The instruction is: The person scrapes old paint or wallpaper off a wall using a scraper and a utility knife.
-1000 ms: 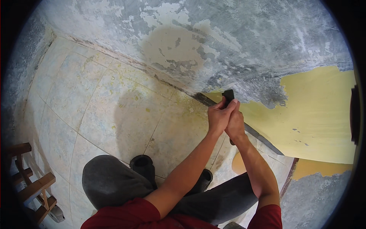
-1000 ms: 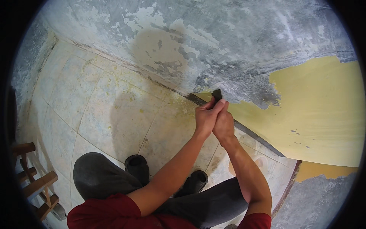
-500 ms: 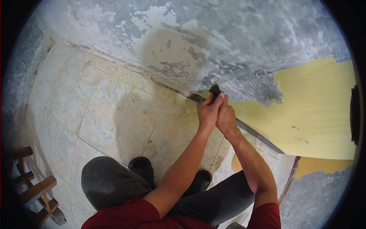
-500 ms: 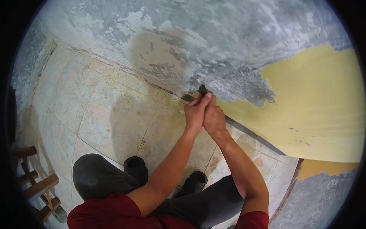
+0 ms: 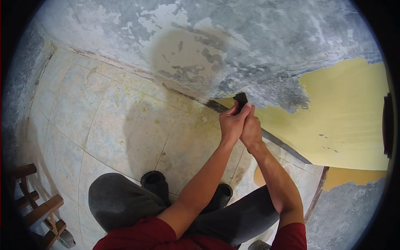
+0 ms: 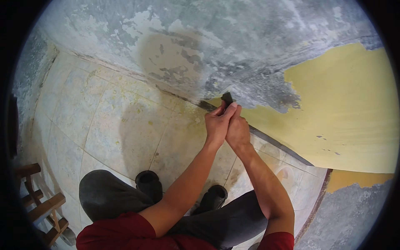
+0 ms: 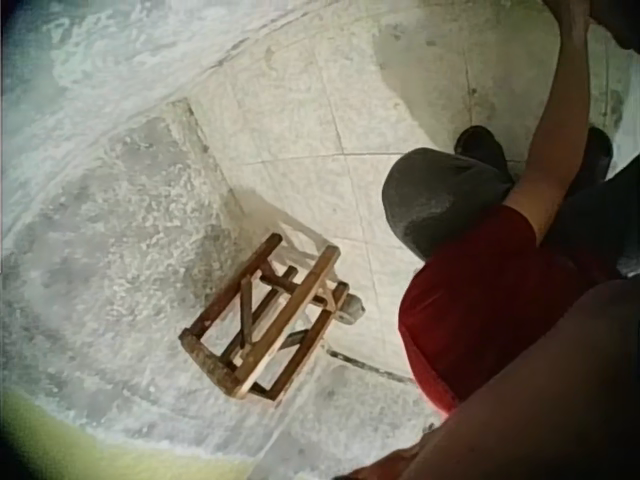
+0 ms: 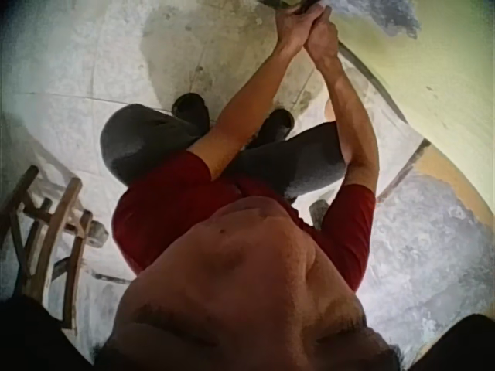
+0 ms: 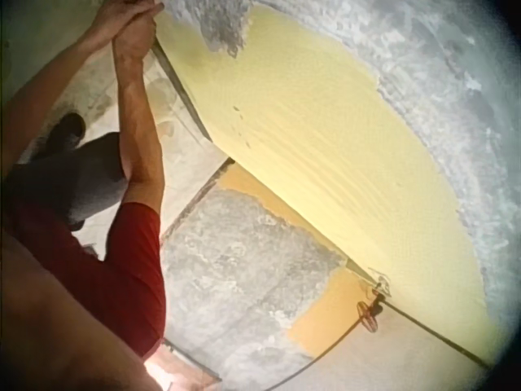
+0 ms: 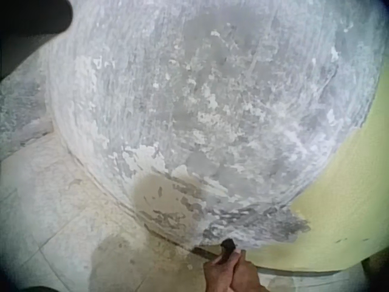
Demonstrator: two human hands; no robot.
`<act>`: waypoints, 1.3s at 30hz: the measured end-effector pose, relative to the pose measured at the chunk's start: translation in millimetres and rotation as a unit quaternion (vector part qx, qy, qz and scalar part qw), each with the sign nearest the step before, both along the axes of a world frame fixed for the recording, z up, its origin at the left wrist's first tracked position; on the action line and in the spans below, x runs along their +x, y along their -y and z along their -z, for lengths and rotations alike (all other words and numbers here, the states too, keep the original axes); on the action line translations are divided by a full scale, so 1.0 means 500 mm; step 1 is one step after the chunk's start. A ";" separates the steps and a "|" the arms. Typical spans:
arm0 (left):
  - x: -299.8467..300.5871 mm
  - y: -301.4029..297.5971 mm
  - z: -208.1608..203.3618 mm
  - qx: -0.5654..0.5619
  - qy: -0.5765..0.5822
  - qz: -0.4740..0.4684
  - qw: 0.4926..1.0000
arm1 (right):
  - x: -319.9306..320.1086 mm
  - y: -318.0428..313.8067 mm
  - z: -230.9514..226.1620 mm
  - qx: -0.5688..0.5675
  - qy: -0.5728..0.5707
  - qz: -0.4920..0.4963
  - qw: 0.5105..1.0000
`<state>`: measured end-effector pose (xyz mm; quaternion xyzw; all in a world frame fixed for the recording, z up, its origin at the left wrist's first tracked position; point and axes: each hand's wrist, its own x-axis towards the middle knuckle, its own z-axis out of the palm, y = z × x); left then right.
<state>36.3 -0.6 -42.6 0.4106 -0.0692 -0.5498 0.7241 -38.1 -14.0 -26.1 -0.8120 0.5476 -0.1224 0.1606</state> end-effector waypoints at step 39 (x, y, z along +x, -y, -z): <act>0.007 -0.006 0.002 0.012 0.005 0.007 1.000 | 0.009 -0.007 -0.005 -0.001 -0.014 -0.018 1.000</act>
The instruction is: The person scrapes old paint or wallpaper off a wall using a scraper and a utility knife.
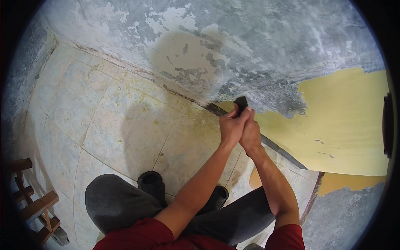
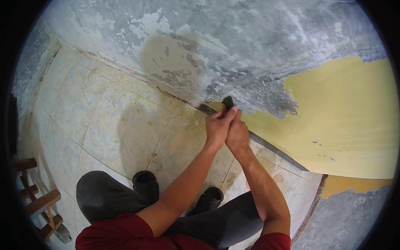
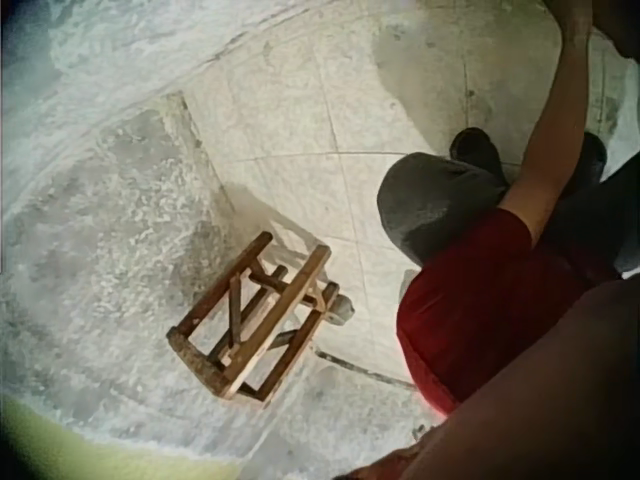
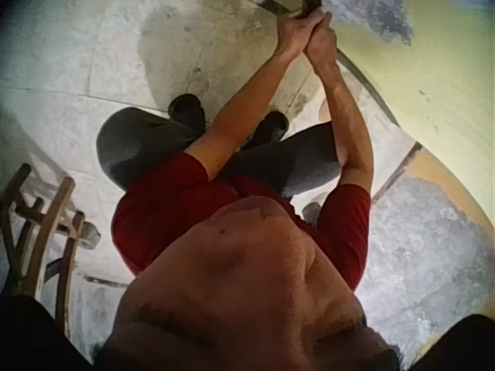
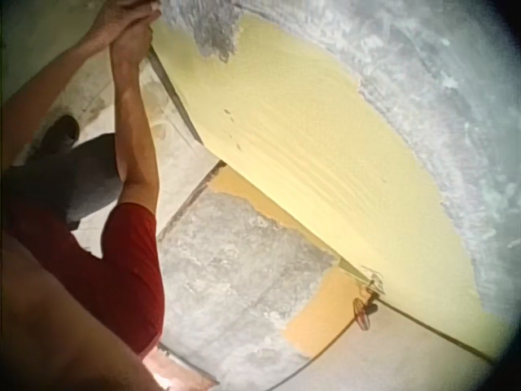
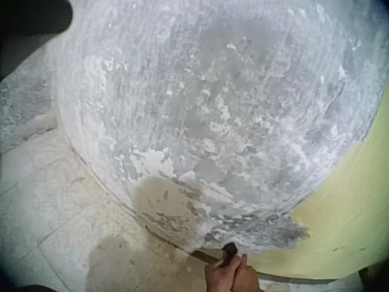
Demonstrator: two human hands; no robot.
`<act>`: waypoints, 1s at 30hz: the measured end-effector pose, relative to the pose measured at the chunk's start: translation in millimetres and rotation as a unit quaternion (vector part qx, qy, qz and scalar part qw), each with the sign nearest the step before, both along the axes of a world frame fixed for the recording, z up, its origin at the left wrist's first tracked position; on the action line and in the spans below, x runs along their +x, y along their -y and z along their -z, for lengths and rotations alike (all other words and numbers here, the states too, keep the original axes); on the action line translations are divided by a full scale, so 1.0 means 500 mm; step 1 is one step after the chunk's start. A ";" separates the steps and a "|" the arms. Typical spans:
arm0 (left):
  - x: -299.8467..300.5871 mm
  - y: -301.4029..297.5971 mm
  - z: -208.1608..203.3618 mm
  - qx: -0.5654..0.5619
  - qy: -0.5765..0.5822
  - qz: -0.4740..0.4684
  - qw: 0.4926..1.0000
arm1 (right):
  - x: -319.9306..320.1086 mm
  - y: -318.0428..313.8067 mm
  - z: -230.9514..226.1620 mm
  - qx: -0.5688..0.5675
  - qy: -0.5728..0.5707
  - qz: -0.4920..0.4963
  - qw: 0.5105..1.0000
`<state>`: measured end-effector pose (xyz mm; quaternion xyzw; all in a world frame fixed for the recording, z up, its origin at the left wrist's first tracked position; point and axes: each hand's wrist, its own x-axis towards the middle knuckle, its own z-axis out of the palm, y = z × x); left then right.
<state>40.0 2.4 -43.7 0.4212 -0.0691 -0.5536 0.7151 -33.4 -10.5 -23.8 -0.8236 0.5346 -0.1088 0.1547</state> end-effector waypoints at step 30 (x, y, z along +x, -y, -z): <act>-0.031 0.013 -0.011 -0.012 0.036 -0.042 0.998 | -0.032 0.024 -0.024 -0.002 -0.026 -0.031 0.999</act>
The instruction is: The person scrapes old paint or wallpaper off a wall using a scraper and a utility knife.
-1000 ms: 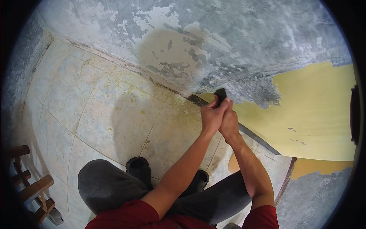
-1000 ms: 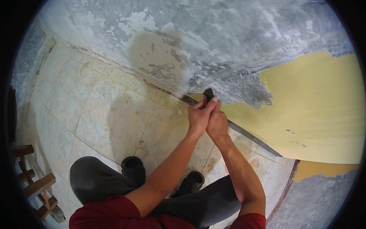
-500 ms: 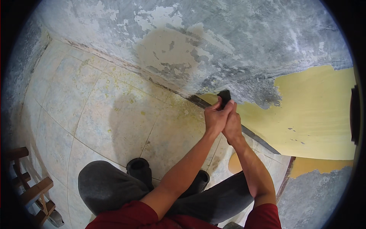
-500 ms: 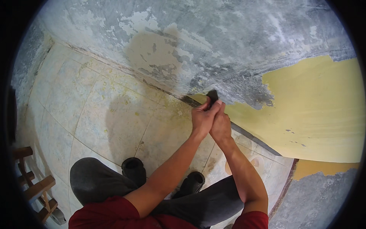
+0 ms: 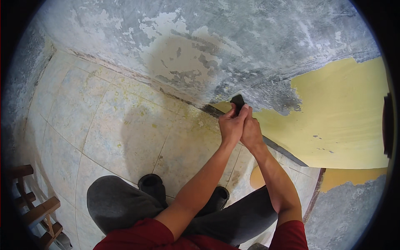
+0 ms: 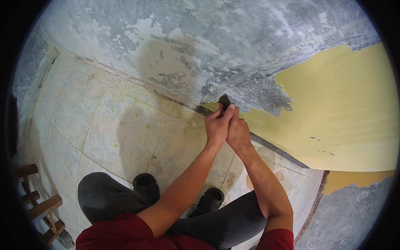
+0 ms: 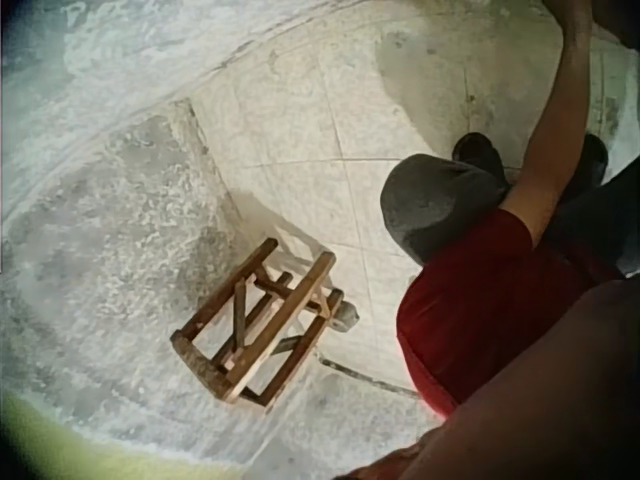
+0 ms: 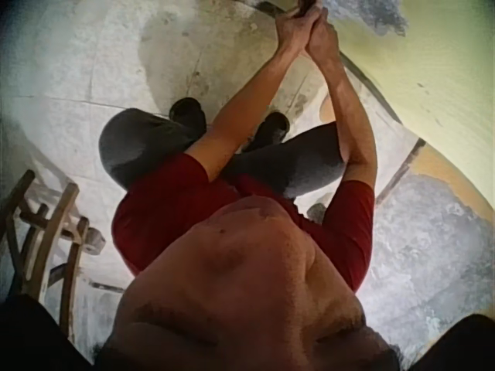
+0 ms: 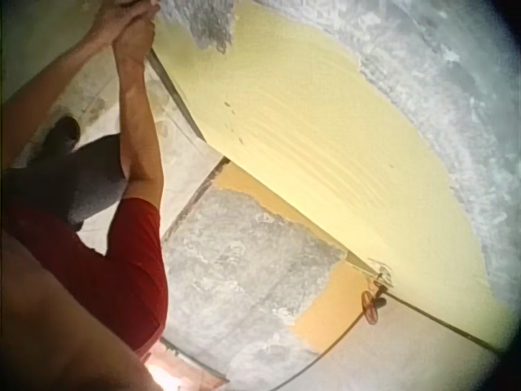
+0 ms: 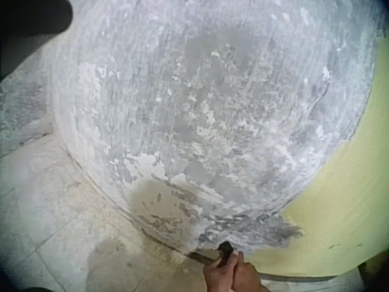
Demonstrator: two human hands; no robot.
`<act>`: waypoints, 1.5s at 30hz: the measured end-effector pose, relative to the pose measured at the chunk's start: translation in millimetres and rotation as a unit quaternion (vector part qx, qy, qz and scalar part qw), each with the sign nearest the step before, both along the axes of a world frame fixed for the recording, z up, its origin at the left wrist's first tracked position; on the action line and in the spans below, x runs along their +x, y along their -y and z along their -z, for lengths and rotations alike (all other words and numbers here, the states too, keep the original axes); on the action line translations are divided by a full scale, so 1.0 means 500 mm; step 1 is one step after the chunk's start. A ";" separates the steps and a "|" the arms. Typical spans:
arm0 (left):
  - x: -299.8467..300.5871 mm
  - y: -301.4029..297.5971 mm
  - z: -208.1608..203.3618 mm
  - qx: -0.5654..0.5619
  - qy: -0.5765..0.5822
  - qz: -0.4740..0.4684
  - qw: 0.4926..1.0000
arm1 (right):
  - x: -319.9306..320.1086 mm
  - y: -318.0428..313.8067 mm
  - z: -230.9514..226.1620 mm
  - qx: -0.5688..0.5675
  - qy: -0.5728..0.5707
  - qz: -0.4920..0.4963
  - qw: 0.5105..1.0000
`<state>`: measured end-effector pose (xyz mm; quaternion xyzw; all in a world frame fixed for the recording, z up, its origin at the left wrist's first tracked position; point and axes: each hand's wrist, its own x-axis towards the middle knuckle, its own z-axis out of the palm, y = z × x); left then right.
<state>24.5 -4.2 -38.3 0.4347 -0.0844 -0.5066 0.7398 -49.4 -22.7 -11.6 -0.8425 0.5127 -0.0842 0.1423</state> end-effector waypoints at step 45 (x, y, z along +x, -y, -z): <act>-0.006 -0.018 0.032 -0.011 -0.235 0.063 0.970 | 0.044 -0.034 -0.020 0.020 -0.158 0.072 0.985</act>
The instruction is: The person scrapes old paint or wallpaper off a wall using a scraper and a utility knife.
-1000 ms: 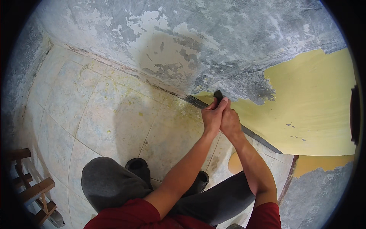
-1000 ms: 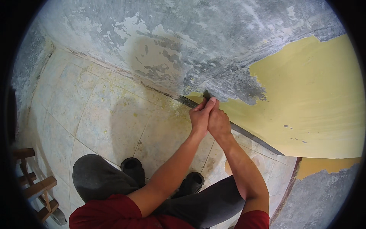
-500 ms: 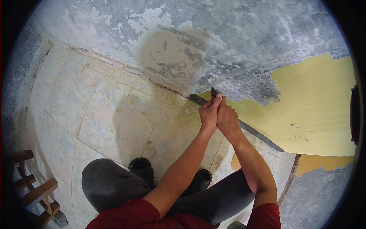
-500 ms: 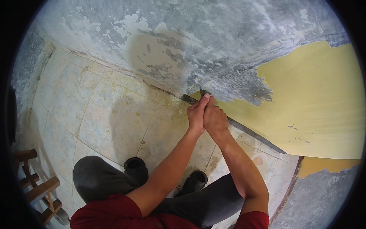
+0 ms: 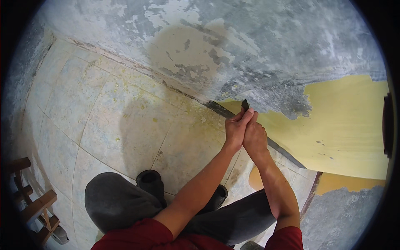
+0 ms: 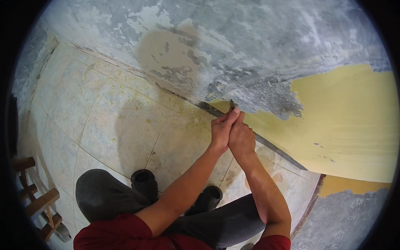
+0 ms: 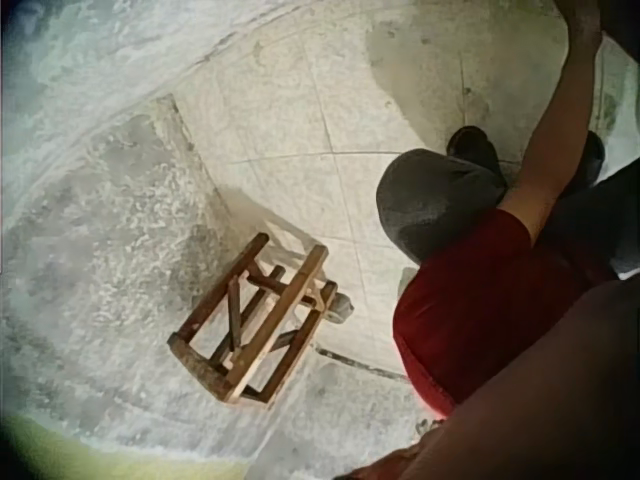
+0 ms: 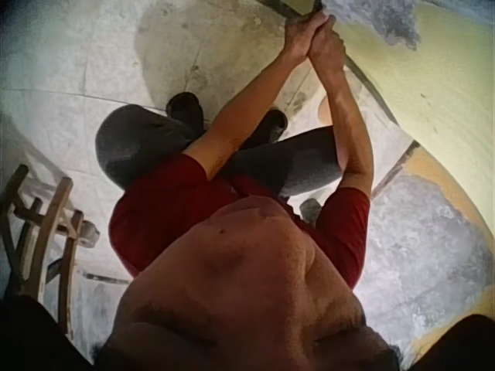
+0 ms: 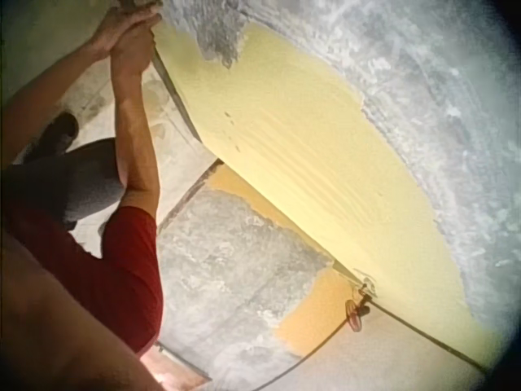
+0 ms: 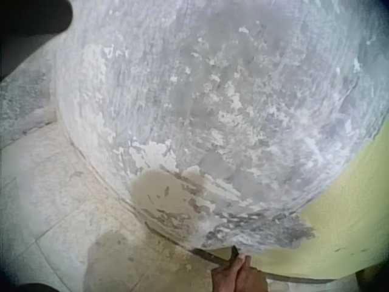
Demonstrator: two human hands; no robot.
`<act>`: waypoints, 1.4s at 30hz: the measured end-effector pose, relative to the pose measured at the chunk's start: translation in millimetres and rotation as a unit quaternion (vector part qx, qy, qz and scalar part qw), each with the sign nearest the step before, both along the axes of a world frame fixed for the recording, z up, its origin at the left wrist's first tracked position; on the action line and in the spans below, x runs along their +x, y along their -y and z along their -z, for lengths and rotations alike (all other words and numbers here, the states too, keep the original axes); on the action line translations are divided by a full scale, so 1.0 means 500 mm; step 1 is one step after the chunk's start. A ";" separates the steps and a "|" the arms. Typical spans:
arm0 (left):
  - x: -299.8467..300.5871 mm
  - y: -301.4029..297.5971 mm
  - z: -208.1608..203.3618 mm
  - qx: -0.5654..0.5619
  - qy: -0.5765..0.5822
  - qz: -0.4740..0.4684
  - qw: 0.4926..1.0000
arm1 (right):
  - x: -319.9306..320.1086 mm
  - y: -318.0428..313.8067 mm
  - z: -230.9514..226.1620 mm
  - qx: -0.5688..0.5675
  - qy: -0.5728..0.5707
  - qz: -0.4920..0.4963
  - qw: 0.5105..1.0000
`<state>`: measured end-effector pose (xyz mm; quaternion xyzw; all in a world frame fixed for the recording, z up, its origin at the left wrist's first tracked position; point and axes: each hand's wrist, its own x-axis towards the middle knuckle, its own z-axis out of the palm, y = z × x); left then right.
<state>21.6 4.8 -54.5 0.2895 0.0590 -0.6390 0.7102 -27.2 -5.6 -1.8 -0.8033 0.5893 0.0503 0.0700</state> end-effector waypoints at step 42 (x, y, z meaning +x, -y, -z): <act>0.017 0.015 0.020 0.010 0.019 -0.024 0.999 | 0.025 0.010 -0.015 0.041 -0.008 0.034 0.999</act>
